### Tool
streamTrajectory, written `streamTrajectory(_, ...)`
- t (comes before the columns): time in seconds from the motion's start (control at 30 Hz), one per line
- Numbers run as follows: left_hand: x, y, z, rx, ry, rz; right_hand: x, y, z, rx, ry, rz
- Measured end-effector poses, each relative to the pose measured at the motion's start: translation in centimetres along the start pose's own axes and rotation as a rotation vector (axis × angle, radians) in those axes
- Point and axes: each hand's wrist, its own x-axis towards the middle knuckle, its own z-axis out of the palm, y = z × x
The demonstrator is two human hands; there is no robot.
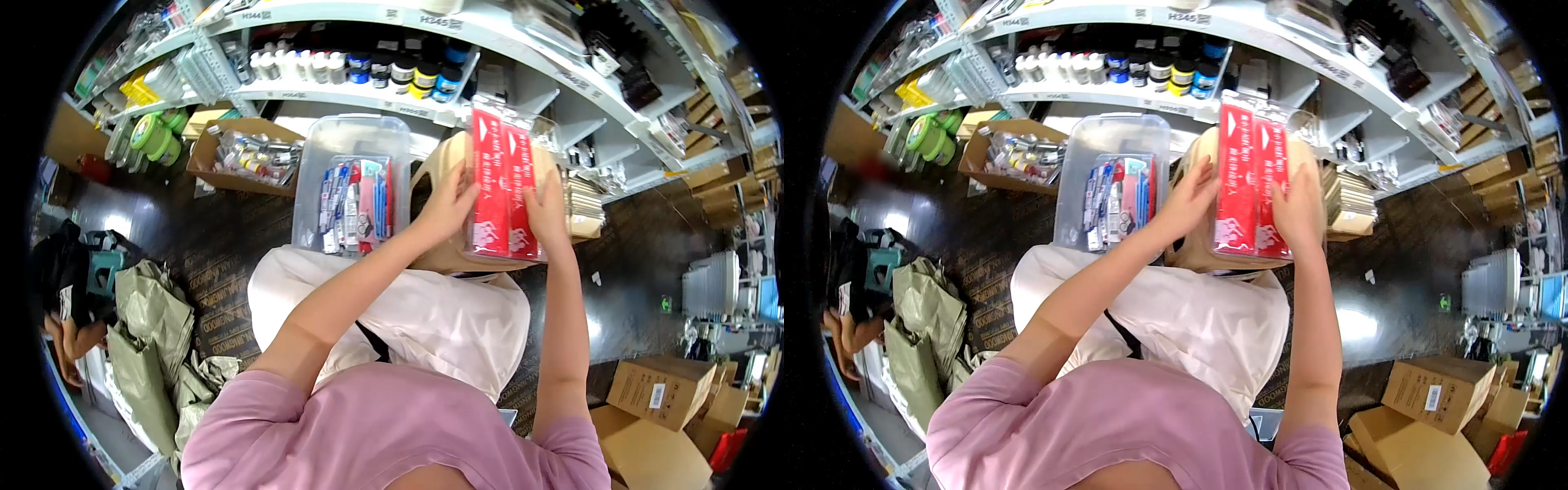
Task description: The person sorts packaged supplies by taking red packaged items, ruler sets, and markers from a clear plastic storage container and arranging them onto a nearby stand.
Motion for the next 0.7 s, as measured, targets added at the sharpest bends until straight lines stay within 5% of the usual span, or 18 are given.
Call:
streamTrajectory(0.1, 1.9, -0.1, -6.6, -0.016, 0.146, -0.160, -3.1, -7.3, -4.2, 0.322, 0.262, -0.141)
streamTrajectory(0.17, 2.2, 0.6, -11.9, -0.141, 0.263, -0.163, -5.7, -11.0, -4.6, 0.761, 0.090, -0.178)
streamTrajectory(0.23, 2.2, -0.6, -17.5, -0.034, 0.349, -0.239, -8.0, -14.9, -4.0, 0.835, -0.160, -0.305)
streamTrajectory(0.3, 1.9, -3.1, -21.9, 0.056, 0.430, -0.319, -9.5, -17.3, 1.9, 0.992, -0.489, -0.181)
streamTrajectory(0.43, 0.3, -7.6, -25.5, 0.033, 0.476, -0.396, -9.4, -18.4, 18.0, 0.659, -0.693, 0.189)
streamTrajectory(0.57, -1.4, -9.3, -25.7, -0.112, 0.517, -0.476, -8.9, -15.6, 36.4, 0.399, -0.393, 0.238)
streamTrajectory(0.67, -1.0, -7.0, -26.2, -0.126, 0.491, -0.402, -7.5, -16.1, 39.0, 0.218, -0.292, 0.344)
streamTrajectory(0.7, -0.8, -6.8, -26.7, -0.159, 0.446, -0.309, -6.3, -16.5, 38.1, 0.277, -0.450, 0.491)
